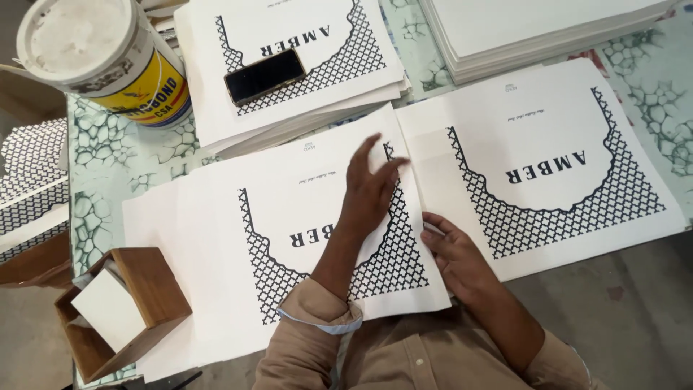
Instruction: The person aligns and folds printed paper sheets on a table by hand, handling them one at a time and moving them into stacks.
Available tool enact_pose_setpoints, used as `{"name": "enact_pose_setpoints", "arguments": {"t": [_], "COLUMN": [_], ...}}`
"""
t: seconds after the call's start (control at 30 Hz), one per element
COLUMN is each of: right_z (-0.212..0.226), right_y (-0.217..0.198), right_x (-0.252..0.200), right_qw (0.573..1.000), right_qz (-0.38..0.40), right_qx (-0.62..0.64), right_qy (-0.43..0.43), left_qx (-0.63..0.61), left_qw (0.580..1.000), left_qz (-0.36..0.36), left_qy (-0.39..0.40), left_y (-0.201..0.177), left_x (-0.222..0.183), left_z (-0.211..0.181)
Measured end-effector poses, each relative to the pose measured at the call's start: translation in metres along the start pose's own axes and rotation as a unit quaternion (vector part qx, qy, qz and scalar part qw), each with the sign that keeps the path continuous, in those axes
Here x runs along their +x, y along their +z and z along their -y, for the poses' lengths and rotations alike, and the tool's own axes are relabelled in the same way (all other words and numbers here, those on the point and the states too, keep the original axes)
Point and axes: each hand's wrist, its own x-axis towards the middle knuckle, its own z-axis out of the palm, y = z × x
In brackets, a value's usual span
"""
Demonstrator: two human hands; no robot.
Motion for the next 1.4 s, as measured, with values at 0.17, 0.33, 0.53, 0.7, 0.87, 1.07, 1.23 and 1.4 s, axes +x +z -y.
{"name": "enact_pose_setpoints", "arguments": {"t": [0.17,0.33,0.53,0.7,0.87,1.07,1.23,1.4], "right_z": [0.003,-0.002,-0.007,-0.01,-0.004,-0.01,-0.017,-0.019], "right_y": [0.009,0.003,0.006,0.004,0.018,0.016,0.018,0.019], "right_x": [-0.003,0.0,-0.002,0.0,-0.018,-0.034,-0.034,-0.034], "right_qw": [0.999,0.999,1.0,0.999,0.985,0.722,0.702,0.807], "right_qz": [0.018,0.031,-0.018,0.029,-0.035,-0.031,-0.009,0.002], "right_qx": [0.029,0.024,0.007,0.024,-0.167,-0.611,-0.616,-0.53], "right_qy": [0.008,0.027,0.016,0.014,-0.029,-0.324,-0.358,-0.26], "left_qx": [0.033,0.017,0.039,0.026,0.03,0.031,0.04,0.034], "left_qw": [0.997,0.993,0.988,0.99,0.993,0.994,0.995,0.996], "left_qz": [0.051,0.082,0.116,0.11,0.091,0.063,0.037,0.009], "left_qy": [0.052,0.086,0.096,0.082,0.075,0.084,0.089,0.077], "left_y": [-0.005,-0.008,-0.009,-0.008,-0.006,0.001,-0.005,-0.009], "left_x": [0.001,0.005,0.009,0.01,0.011,0.009,0.012,0.012], "left_z": [0.004,0.001,0.004,0.004,0.005,0.009,0.001,0.002]}}
